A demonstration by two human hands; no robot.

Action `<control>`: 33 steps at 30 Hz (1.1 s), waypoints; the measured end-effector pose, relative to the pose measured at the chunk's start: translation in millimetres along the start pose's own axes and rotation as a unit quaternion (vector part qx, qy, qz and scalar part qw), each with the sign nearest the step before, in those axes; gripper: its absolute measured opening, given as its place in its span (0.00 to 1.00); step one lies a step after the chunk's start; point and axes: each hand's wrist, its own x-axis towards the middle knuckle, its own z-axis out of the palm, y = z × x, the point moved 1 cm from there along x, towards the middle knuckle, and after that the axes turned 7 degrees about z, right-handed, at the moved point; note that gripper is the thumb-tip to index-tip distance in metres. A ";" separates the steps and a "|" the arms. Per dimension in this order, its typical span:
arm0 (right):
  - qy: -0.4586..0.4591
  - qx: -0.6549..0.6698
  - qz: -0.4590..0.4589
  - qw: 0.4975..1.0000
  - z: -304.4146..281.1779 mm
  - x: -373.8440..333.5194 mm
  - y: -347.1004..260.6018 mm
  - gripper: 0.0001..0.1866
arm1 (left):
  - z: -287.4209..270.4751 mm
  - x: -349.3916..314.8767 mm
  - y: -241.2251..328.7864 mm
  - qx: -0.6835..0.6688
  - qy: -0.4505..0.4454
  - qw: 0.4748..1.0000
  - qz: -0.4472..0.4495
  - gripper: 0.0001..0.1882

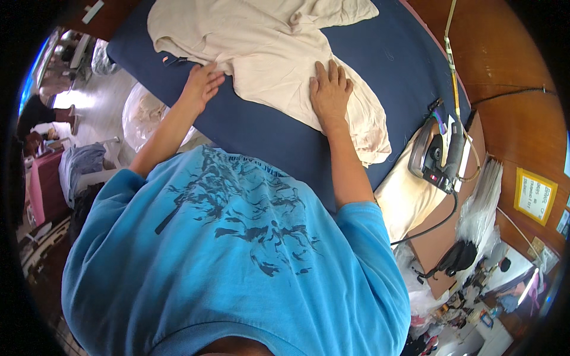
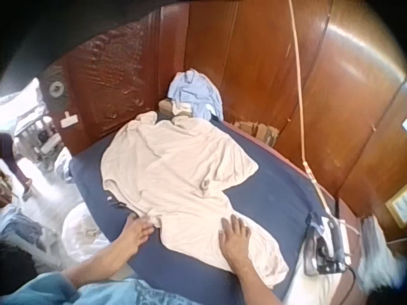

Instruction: The person irons several shirts on a padded surface using an electric iron, then folds the shirts by hand, placing one on a stack on a table and another into a plastic bag.

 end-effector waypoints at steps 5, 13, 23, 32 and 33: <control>0.003 -0.033 -0.018 0.999 6.2 -2.7 -2.1 0.22 | -4.9 40.2 4.5 0.254 -0.093 0.949 0.162 0.20; 0.005 -0.051 -0.015 0.999 7.1 -3.6 -0.4 0.24 | -35.1 31.8 4.2 0.514 0.125 0.741 0.413 0.17; -0.066 -0.020 -0.060 0.996 7.2 2.6 29.9 0.26 | 6.7 -17.4 -43.7 0.498 -0.256 0.580 0.591 0.08; -0.082 -0.074 -0.036 0.993 -19.2 -24.5 59.0 0.29 | 1.6 -33.3 -32.3 0.510 -0.252 0.578 0.585 0.06; -0.085 -0.109 -0.031 0.990 -24.0 -34.7 58.8 0.29 | -0.3 -35.6 -34.9 0.515 -0.242 0.582 0.581 0.07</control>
